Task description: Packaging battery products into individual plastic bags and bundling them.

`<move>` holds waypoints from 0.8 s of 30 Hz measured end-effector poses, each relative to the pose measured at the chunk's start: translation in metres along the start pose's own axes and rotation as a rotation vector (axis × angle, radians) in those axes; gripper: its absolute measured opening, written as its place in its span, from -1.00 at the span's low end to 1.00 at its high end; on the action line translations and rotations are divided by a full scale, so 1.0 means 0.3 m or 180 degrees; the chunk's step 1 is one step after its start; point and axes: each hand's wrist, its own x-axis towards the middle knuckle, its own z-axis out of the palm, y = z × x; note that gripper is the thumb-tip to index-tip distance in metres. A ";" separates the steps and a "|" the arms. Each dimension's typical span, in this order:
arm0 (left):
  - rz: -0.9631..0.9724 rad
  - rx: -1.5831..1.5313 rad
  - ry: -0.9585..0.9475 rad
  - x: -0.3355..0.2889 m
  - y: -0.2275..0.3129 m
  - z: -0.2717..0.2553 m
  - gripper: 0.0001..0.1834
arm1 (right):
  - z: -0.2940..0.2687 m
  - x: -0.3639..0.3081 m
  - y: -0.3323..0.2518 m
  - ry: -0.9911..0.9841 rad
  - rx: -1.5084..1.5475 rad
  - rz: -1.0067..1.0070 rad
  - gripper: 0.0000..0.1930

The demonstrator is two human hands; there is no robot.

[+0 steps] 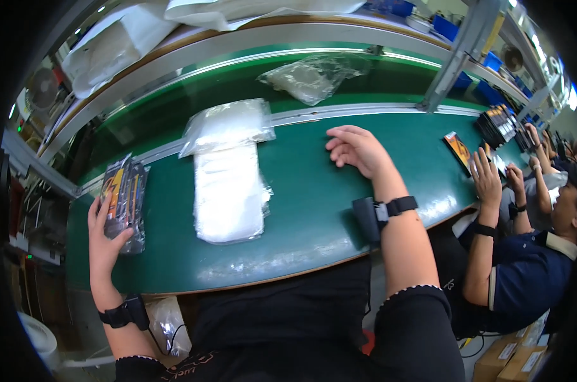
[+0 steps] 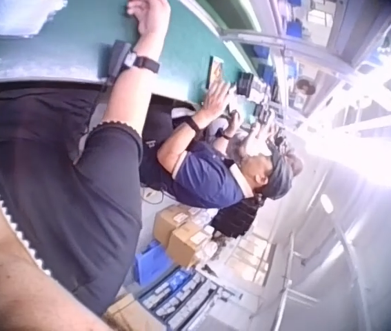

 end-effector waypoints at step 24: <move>0.0425 -0.0735 -0.0015 -0.064 0.312 0.296 -0.63 | -0.616 -0.155 -0.066 0.3405 -0.4308 0.0613 -0.11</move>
